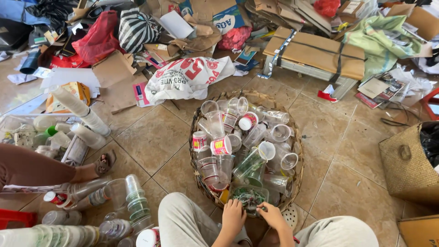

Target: The person sits on the floor and uses a red utility knife to carefully cut and peel off paper labels from small plastic containers. They handle each container individually, scraping the adhesive residue and placing the cleaned containers into a nearby basket.

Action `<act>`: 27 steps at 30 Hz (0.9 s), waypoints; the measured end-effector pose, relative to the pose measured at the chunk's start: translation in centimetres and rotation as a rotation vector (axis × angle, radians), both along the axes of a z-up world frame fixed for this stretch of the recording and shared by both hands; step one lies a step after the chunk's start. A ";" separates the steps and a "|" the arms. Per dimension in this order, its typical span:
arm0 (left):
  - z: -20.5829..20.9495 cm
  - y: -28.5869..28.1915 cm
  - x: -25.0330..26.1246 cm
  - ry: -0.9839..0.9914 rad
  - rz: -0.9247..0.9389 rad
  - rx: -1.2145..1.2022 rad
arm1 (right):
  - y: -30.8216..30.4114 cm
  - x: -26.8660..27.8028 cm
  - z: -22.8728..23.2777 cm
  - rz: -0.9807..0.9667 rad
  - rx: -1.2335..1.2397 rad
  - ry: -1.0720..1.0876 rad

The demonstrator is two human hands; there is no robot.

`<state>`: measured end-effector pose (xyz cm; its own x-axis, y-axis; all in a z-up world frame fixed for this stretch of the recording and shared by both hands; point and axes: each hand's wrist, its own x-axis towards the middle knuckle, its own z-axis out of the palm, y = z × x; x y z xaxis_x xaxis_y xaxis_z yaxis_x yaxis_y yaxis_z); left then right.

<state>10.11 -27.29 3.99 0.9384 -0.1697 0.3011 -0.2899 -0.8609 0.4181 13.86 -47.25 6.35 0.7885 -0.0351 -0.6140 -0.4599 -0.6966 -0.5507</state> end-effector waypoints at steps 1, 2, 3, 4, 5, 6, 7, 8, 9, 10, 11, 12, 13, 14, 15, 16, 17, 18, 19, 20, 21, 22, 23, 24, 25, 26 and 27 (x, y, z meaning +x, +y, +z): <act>-0.2 0.0 -0.1 0.034 -0.007 -0.003 | -0.2 0.1 -0.3 0.023 0.022 0.032; -0.5 0.0 0.0 0.065 -0.011 -0.006 | -0.4 0.4 -0.5 0.050 0.042 0.062; -0.7 -0.1 0.3 0.057 -0.010 -0.007 | -0.4 0.7 -0.1 0.052 0.041 0.054; -1.1 0.0 0.2 0.050 -0.012 -0.012 | -0.3 0.7 0.1 0.048 0.049 0.099; -1.5 0.0 0.2 0.043 -0.014 -0.016 | -0.2 0.7 0.3 0.044 0.058 0.144; -1.3 0.0 0.2 0.045 -0.016 -0.015 | -0.2 0.8 0.4 0.042 0.059 0.146; -1.1 0.0 0.3 0.051 -0.020 -0.012 | -0.2 0.9 0.4 0.057 0.046 0.144; -1.1 0.1 0.2 0.058 -0.023 -0.010 | -0.2 0.8 0.2 0.073 0.032 0.142; -1.3 0.2 0.2 0.061 -0.024 -0.009 | 0.0 0.7 0.3 0.072 0.033 0.145; -1.3 0.2 0.4 0.076 -0.026 -0.030 | 0.0 0.8 0.6 0.065 0.029 0.156; -1.2 0.1 0.7 0.091 -0.027 -0.051 | 0.0 1.0 1.0 0.058 0.025 0.166; -0.6 0.4 1.4 0.091 -0.027 -0.050 | 0.0 1.0 1.3 0.058 0.026 0.166; 0.0 0.6 2.1 0.182 -0.015 -0.090 | 0.0 1.0 1.6 0.042 0.036 0.155; 0.5 0.9 2.7 0.275 -0.004 -0.130 | 0.0 0.9 1.7 0.026 0.046 0.144; 0.9 1.2 3.8 0.276 -0.004 -0.129 | 0.0 1.0 1.9 0.026 0.046 0.145; 1.4 1.6 4.9 0.266 0.045 -0.128 | -0.1 1.0 2.1 0.010 0.060 0.150; 1.9 2.0 6.0 0.255 0.093 -0.126 | -0.1 1.0 2.2 -0.006 0.073 0.154; 2.9 2.8 7.2 0.256 0.097 -0.126 | -0.1 1.0 1.9 -0.003 0.074 0.156; 4.0 3.6 8.5 0.264 0.136 -0.148 | -0.2 0.9 1.6 -0.053 0.106 0.161; 5.0 4.3 9.9 0.269 0.176 -0.172 | -0.2 1.0 1.2 -0.102 0.136 0.164; 5.7 5.3 11.6 0.268 0.180 -0.172 | -0.2 1.1 1.3 -0.098 0.136 0.164; 6.3 6.3 13.4 0.307 0.252 -0.147 | -0.3 1.2 1.3 -0.083 0.124 0.187; 6.9 7.3 15.2 0.345 0.325 -0.121 | -0.4 1.4 1.3 -0.067 0.112 0.209; 6.5 8.7 16.8 0.347 0.323 -0.121 | -0.5 1.5 0.9 -0.069 0.112 0.212; 6.1 10.1 18.4 0.262 0.339 -0.138 | -0.7 1.5 0.5 -0.060 0.114 0.209; 5.8 11.3 20.2 0.177 0.352 -0.155 | -0.9 1.6 0.2 -0.052 0.116 0.206; 4.0 12.5 21.7 0.178 0.348 -0.155 | -1.6 1.6 -2.1 -0.057 0.116 0.206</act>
